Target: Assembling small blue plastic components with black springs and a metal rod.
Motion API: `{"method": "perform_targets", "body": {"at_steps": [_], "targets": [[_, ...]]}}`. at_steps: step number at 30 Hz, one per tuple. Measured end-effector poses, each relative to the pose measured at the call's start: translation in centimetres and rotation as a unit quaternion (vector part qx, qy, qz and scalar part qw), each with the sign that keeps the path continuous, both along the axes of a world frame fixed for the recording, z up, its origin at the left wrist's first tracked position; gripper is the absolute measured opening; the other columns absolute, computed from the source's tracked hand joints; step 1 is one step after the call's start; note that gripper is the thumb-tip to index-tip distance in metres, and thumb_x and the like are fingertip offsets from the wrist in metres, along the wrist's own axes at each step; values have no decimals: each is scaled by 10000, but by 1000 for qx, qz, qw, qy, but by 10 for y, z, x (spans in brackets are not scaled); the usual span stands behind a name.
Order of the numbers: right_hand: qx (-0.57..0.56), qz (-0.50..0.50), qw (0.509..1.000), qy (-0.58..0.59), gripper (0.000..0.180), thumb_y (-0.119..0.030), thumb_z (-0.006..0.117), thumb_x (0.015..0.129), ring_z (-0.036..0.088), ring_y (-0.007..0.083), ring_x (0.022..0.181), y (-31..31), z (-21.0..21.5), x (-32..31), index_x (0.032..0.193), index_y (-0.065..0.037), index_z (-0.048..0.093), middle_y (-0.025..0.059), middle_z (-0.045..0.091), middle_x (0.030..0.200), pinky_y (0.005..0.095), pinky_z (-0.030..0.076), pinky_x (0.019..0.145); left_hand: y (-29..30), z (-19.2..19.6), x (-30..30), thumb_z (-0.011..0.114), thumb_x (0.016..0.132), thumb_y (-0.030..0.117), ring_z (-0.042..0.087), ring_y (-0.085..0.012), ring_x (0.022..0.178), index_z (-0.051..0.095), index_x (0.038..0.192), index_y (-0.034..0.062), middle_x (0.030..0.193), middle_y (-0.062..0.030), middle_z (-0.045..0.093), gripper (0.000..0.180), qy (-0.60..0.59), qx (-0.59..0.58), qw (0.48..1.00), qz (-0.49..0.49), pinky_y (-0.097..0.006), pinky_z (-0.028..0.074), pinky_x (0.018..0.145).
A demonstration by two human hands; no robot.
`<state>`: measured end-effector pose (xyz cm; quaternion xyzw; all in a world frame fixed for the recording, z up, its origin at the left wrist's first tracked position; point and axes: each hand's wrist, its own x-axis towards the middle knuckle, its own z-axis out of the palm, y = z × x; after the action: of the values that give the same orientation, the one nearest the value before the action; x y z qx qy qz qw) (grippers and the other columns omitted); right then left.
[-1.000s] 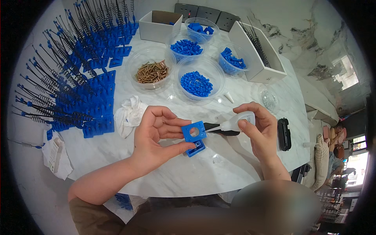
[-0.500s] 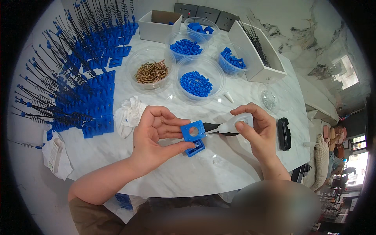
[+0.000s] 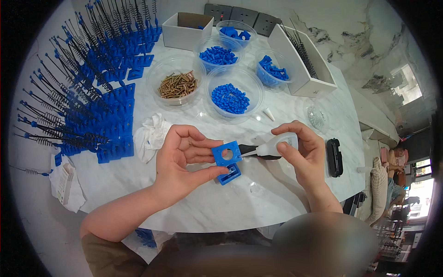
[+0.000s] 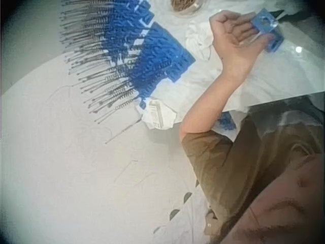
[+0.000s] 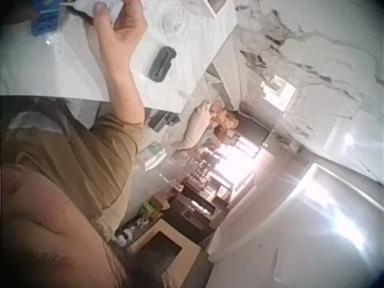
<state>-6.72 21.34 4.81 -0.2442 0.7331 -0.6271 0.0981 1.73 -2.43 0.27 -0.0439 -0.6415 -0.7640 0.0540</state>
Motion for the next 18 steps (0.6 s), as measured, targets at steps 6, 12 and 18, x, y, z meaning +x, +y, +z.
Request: {"method": "perform_targets", "body": {"at_steps": [6,12,18], "targets": [[-1,-5,1000,-9,254,-16,668,800,521,115,968,0,0,1,1050,18,643,65,639,1025,270,370,887,0,2,-1,773,721,-75,654,-235,1023,335,1092,60,1121,-207,607,590,0,-9,1000,-3,-342,559,879],[0,2,1000,-8,252,-17,670,801,521,119,978,-1,0,1,1049,18,644,68,641,1028,273,372,888,0,1,-1,774,722,-73,653,-234,1028,336,1094,60,1121,-206,607,590,-5,-6,1000,-3,-340,558,879],[-10,-2,999,-33,255,-17,669,805,524,126,995,1,-1,1,1057,16,640,74,642,1044,277,373,901,0,1,-1,775,705,-91,652,-239,1031,334,1102,75,1129,-199,604,616,2,-17,1000,-3,-337,564,868]]}}
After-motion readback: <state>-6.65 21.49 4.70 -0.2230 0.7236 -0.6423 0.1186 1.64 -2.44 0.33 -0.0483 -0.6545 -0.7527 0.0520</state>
